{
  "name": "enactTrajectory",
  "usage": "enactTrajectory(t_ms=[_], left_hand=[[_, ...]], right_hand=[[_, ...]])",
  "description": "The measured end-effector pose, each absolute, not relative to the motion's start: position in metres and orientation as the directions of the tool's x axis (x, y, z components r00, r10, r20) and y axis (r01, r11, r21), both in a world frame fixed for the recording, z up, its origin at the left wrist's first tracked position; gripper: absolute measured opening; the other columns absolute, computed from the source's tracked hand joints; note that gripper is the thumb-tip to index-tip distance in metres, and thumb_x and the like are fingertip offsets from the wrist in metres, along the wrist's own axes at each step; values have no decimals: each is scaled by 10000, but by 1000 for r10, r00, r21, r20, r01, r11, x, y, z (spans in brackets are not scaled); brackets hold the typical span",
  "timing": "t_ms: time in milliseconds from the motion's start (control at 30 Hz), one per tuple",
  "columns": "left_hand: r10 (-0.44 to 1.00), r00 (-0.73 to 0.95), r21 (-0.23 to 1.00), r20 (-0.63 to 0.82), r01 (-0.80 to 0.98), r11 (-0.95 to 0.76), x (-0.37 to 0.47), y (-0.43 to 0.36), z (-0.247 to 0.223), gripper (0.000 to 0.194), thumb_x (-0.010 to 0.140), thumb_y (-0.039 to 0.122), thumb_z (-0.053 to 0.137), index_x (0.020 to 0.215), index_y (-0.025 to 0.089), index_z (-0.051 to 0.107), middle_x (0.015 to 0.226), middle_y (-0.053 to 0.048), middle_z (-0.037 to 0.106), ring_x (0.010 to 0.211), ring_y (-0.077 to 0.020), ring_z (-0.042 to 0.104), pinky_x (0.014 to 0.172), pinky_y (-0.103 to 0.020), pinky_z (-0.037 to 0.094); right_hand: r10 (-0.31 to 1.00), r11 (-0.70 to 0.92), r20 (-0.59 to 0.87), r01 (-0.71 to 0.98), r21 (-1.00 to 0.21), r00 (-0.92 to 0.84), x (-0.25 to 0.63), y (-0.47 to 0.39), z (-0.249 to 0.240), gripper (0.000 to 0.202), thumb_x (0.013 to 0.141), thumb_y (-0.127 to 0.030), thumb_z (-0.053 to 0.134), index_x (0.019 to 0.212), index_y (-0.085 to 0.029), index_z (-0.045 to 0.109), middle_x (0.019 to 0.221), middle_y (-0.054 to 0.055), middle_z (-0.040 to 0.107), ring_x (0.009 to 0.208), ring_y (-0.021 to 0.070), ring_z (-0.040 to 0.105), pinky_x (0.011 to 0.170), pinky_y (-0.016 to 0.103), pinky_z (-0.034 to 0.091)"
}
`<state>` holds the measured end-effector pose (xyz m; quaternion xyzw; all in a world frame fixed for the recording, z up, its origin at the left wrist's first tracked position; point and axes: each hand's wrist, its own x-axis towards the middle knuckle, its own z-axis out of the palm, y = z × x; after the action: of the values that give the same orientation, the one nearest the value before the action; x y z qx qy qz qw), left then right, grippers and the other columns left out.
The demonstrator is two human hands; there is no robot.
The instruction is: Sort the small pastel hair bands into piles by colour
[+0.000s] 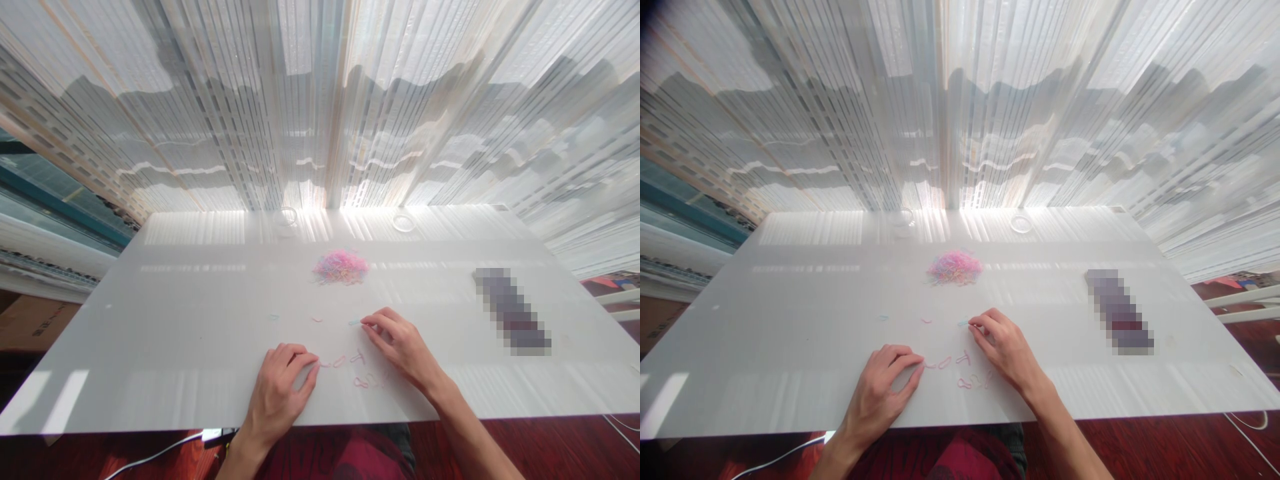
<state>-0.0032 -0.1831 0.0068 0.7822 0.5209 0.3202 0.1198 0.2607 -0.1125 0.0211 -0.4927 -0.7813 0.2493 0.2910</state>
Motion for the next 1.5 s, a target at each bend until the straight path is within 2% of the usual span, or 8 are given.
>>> enactTrajectory(t_ms=[167,367,667,867,1000,1133,1267,1500], left_hand=[[885,271,514,379,734,-445,-3,-182,7,145,968,204,633,1098,223,694,952,-42,672,851,-204,631,752,-357,466],[884,281,507,374,736,-448,-1,-181,8,122,1004,201,593,984,234,709,884,-22,673,808,-183,621,731,-339,441],[866,319,489,385,725,-485,-1,-181,11,152,1030,200,550,991,219,695,873,-30,678,794,-176,627,721,-331,443],[864,322,493,387,719,-489,-2,-182,12,119,1012,184,576,994,215,690,878,-30,680,797,-178,632,725,-331,441],[860,313,500,402,712,-493,0,-182,13,99,992,185,611,1046,208,690,911,-35,686,822,-187,640,741,-333,449],[860,303,526,411,692,-495,5,-180,14,97,987,181,622,1050,210,689,912,-33,679,822,-182,631,754,-331,449],[853,307,520,422,689,-505,7,-180,12,90,985,170,620,1024,204,695,898,-29,673,811,-180,628,750,-329,443],[853,309,523,421,685,-507,4,-181,10,81,984,160,626,1015,198,690,896,-24,664,812,-176,620,754,-327,430]], right_hand=[[930,361,216,633,-685,-296,269,-140,22,137,1007,-257,553,1011,-242,689,911,38,687,789,174,682,733,308,577],[933,352,198,639,-684,-302,265,-167,24,112,997,-233,566,1022,-246,674,944,53,685,880,204,673,760,338,579],[928,372,229,706,-603,-294,249,-165,7,123,958,-143,569,888,-234,613,844,31,650,793,211,628,720,364,533],[933,359,248,644,-675,-261,250,-165,10,126,957,-137,569,875,-228,598,822,19,638,772,188,626,684,332,533],[890,449,396,585,-675,-226,251,-168,16,129,943,-105,604,933,-234,608,832,19,643,778,176,631,681,319,546],[715,590,685,650,-479,-144,254,-175,28,332,869,2,662,1095,-240,634,847,39,652,795,193,632,687,344,553],[600,600,791,723,-342,-124,261,-173,42,378,838,17,693,1122,-231,660,850,42,659,788,194,640,666,347,547],[810,455,561,785,-420,-169,284,-132,31,92,939,-106,615,943,-196,630,835,45,661,797,203,625,733,351,525]])
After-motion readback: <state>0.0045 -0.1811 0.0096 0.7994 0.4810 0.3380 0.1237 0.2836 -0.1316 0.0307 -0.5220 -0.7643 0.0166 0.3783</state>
